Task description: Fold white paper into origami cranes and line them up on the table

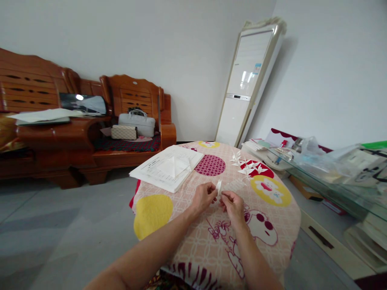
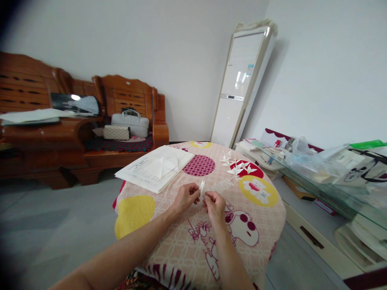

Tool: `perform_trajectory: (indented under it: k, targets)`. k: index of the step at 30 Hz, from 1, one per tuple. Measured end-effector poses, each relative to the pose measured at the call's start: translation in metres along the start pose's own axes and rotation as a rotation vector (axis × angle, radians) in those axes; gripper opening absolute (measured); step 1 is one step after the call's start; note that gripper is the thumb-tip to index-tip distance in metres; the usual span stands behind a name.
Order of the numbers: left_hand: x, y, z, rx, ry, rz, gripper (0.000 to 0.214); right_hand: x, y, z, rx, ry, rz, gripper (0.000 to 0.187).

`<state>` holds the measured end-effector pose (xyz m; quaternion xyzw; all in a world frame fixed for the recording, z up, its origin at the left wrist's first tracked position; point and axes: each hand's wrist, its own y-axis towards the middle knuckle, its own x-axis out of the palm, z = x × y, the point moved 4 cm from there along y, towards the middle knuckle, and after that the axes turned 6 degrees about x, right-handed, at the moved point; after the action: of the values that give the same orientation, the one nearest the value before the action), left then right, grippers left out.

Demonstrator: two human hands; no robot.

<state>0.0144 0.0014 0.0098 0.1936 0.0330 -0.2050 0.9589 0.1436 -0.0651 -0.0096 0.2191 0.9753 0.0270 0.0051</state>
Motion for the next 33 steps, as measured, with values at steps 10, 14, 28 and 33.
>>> perform_trajectory:
  k: [10, 14, 28, 33]
  targets:
    - [0.0, -0.006, 0.013, 0.203, 0.377, 0.021, 0.015, 0.001, -0.009, -0.017, -0.215, -0.259, 0.07, 0.034]
    - [0.003, -0.007, 0.013, 0.193, 0.384, -0.006, 0.012, 0.001, -0.01, -0.019, -0.242, -0.307, 0.083, 0.031]
    - [0.008, -0.01, 0.016, 0.261, 0.314, -0.098, 0.032, 0.002, -0.013, -0.024, -0.571, -0.653, 0.237, 0.032]
    - [0.007, -0.009, 0.015, 0.235, 0.3, -0.088, 0.031, 0.004, -0.015, -0.028, -0.603, -0.66, 0.235, 0.033]
